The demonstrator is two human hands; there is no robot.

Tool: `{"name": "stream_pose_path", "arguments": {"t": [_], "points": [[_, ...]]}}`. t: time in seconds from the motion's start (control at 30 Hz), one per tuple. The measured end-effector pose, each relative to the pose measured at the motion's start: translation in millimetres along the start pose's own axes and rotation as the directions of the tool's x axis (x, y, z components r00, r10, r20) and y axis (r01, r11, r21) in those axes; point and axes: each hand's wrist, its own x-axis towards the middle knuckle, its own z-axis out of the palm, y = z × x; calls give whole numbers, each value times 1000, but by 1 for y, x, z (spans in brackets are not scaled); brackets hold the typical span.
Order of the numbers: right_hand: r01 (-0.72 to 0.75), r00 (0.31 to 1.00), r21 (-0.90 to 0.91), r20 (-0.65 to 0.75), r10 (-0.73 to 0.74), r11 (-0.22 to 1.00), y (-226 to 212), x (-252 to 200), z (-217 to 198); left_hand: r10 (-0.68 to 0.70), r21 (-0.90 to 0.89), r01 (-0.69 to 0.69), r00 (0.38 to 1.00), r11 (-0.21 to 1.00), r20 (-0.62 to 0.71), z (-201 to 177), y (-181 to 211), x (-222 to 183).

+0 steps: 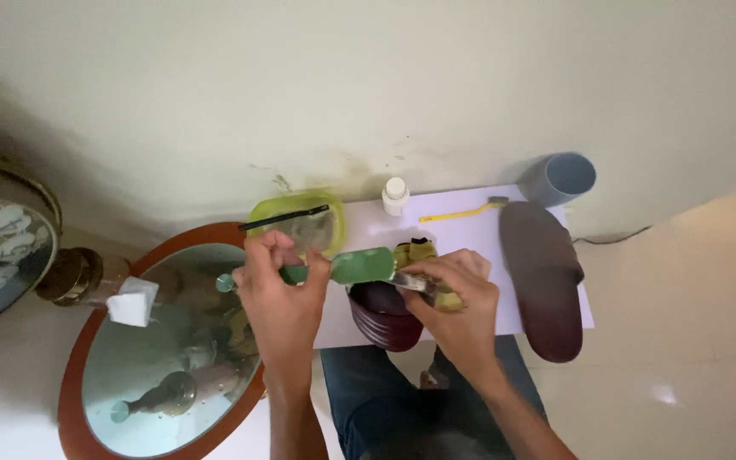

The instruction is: Cleaning a brown sandal using a brush, cleaning liquid, and a cloth on a workbench.

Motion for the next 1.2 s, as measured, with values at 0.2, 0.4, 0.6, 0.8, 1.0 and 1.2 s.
{"name": "stream_pose_path", "arguments": {"t": [0.2, 0.4, 0.6, 0.8, 1.0, 1.2], "points": [[80, 995, -168, 71, -69, 982, 9, -9, 0, 161, -52, -153, 956, 987, 247, -1, 37, -15], [8, 1000, -164, 7, -7, 986, 23, -21, 7, -432, 59, 432, 863, 900, 262, -17, 34, -11], [24, 998, -167, 55, -15, 986, 12, -15, 9, -536, 65, 553, 762, 830, 365, -19, 46, -7], [-26, 999, -56, 18, 27, 998, -5, -10, 6, 0, -31, 1, 998, 1000, 60, 10, 19, -43], [-40, 999, -52, -9, 39, 998, -4, -17, 4, -59, 37, 59, 998, 998, -14, -19, 12, -19], [3, 999, 39, -33, -2, 999, -25, -15, 15, 151, 44, -155, 986, 987, 70, 2, 36, -30]]}}
